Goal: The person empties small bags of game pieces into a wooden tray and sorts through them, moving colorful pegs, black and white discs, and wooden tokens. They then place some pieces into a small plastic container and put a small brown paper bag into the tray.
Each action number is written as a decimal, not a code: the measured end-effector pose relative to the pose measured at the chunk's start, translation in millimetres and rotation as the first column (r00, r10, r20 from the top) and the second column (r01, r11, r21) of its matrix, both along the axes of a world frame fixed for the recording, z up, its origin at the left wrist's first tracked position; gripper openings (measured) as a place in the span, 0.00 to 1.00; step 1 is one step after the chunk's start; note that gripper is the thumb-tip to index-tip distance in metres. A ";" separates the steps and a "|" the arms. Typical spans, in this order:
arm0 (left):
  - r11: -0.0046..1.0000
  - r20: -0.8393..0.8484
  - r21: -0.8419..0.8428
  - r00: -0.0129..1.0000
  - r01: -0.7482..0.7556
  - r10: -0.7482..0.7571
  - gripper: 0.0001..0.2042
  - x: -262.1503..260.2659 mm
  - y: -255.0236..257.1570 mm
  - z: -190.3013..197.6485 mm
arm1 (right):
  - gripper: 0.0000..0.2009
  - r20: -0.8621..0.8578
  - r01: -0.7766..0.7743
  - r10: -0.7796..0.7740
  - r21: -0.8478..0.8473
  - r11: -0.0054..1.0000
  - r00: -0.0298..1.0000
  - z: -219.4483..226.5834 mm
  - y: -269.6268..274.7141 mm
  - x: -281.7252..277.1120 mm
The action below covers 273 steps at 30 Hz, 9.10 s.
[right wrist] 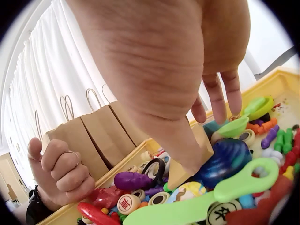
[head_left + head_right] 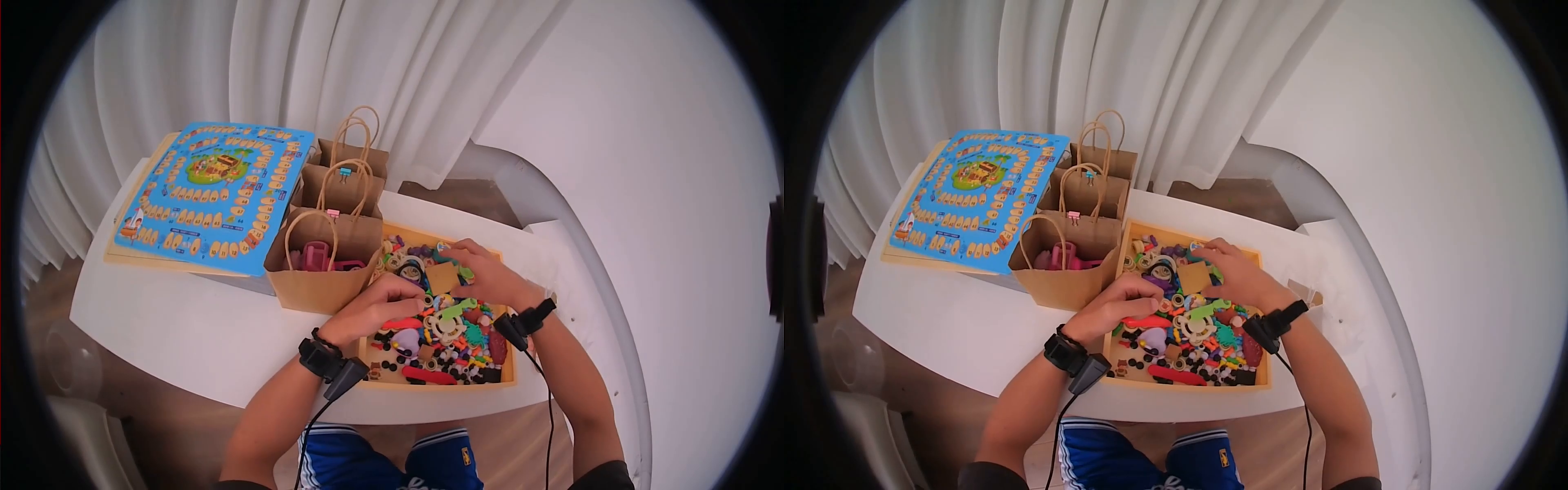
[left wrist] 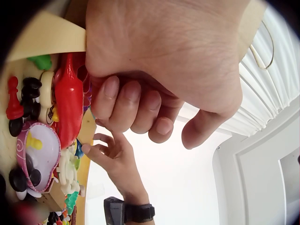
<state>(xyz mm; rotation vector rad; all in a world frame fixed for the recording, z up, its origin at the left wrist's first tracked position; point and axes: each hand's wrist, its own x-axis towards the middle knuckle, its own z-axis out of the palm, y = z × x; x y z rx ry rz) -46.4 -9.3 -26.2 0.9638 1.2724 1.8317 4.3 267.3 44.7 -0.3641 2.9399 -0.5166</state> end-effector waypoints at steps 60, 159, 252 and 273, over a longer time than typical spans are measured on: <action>1.000 0.050 0.004 0.999 0.016 -0.017 0.14 -2.1 -0.1 -8.5 | 0.11 0.038 0.134 -0.129 -0.238 0.962 0.991 -5.8 -35.4 -32.4; 1.000 0.087 0.013 0.996 -0.018 0.016 0.16 0.2 -1.1 -9.1 | 0.24 -0.013 0.288 -0.290 -0.087 0.954 0.957 -24.2 44.7 49.0; 0.996 -0.005 0.049 0.997 -0.074 0.074 0.16 1.8 4.9 -7.4 | 0.11 -0.380 0.197 0.018 0.521 0.830 0.925 -44.2 67.3 10.1; 1.000 0.129 -0.008 0.992 -0.014 0.015 0.15 -6.1 -0.3 -28.7 | 0.13 -0.314 -0.123 -0.042 -0.487 0.865 0.948 77.1 -107.1 -79.8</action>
